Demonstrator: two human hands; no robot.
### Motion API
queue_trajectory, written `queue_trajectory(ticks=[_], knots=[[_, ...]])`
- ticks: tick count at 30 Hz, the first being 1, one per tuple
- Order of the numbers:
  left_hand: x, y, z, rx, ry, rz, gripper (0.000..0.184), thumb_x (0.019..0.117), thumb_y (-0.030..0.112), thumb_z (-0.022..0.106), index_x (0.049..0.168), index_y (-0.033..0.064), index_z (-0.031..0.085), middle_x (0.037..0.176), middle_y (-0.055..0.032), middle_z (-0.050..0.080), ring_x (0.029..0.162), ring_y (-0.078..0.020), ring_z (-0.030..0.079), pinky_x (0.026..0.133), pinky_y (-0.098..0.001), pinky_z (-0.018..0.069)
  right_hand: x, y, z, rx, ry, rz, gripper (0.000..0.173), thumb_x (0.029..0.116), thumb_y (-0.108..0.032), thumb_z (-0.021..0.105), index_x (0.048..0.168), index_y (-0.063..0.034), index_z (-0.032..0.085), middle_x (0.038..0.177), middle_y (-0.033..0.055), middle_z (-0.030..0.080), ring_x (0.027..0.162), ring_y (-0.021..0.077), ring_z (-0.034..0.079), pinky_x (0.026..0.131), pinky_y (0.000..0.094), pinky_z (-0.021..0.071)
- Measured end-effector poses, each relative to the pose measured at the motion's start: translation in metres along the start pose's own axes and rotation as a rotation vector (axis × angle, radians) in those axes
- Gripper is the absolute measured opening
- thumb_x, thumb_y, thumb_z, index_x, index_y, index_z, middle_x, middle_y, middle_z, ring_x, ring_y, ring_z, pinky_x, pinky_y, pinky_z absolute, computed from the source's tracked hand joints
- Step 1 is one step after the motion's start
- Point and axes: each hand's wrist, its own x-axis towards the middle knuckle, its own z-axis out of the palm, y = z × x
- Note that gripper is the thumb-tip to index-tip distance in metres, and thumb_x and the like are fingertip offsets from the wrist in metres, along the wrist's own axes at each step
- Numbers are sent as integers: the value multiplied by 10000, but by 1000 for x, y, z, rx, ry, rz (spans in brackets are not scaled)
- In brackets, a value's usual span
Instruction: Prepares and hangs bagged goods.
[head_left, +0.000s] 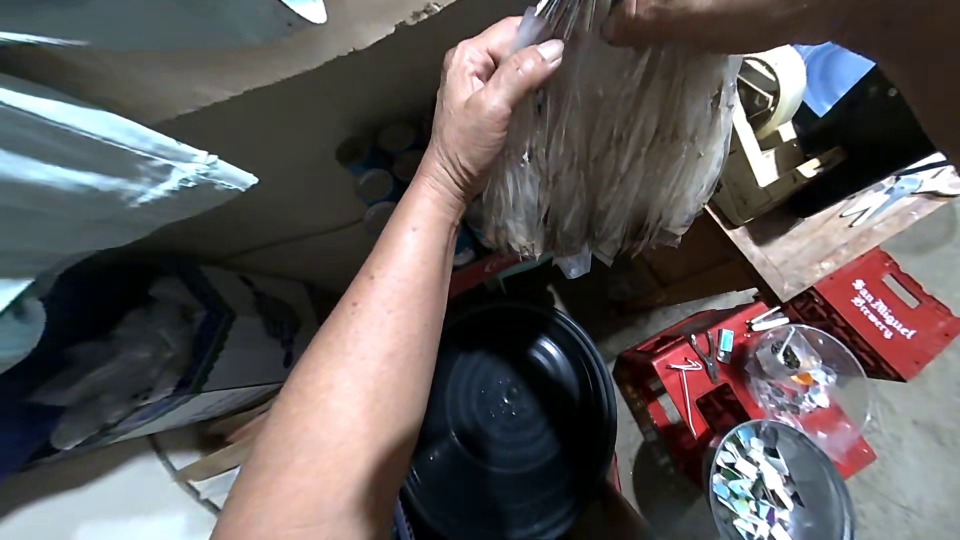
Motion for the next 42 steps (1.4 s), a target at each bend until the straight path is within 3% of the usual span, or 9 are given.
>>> queue_trajectory(ticks=[4,9,17,22,24,28,32,37,42], knots=[[2,0,-4,58,14,37,118,970,157,534,974,163,652,861,141,650,826,35,638,791,-212,549,-1,-2,-3,-14,-52,4,266,1034,-272,545,826,-131,631,704,-58,519,647,11,495,619,253,412],[1,6,-4,114,65,27,141,948,157,564,1040,128,666,902,138,655,843,45,634,795,-197,541,-3,-3,-6,-1,-32,84,165,958,-268,620,879,-128,654,740,-45,574,659,15,551,627,252,471],[1,5,0,157,161,57,49,889,118,640,915,159,648,807,142,629,767,49,619,736,-190,533,-3,-2,-5,18,-8,74,130,911,-276,674,919,-146,668,759,-52,599,669,6,576,631,239,496],[0,5,8,143,175,6,135,857,125,756,890,144,627,758,143,601,698,63,590,690,-154,516,-5,-7,0,66,-8,50,480,822,-466,817,1159,-151,683,973,-4,680,867,48,652,817,310,546],[0,6,14,173,188,-13,174,846,127,780,864,138,608,725,138,562,657,69,557,652,-141,495,-3,-4,4,127,-24,33,572,804,-468,830,1246,-151,653,1067,22,677,954,69,656,879,333,548],[-3,9,17,192,97,-49,217,798,107,784,944,115,624,813,103,608,750,56,600,721,-151,518,-1,-2,11,241,1,67,344,865,-351,798,1119,-154,677,935,-40,690,827,-6,666,779,221,572],[-7,8,10,145,4,-29,261,900,226,747,1091,81,642,925,70,655,849,23,640,794,-179,548,-5,0,9,253,48,88,259,830,-257,764,1054,-152,685,892,-45,679,791,0,659,731,234,568],[-9,9,11,113,-19,-30,203,938,189,695,1084,65,628,907,69,639,834,29,628,785,-177,541,-8,-5,17,399,116,36,251,791,-87,723,1020,-139,635,870,-75,653,765,-45,636,704,165,555],[-10,8,8,75,-24,-37,173,953,177,684,1077,73,623,871,86,638,797,31,635,756,-173,553,-6,-5,17,441,78,47,229,791,-90,703,1005,-148,646,845,-74,666,732,-31,649,670,179,569]])
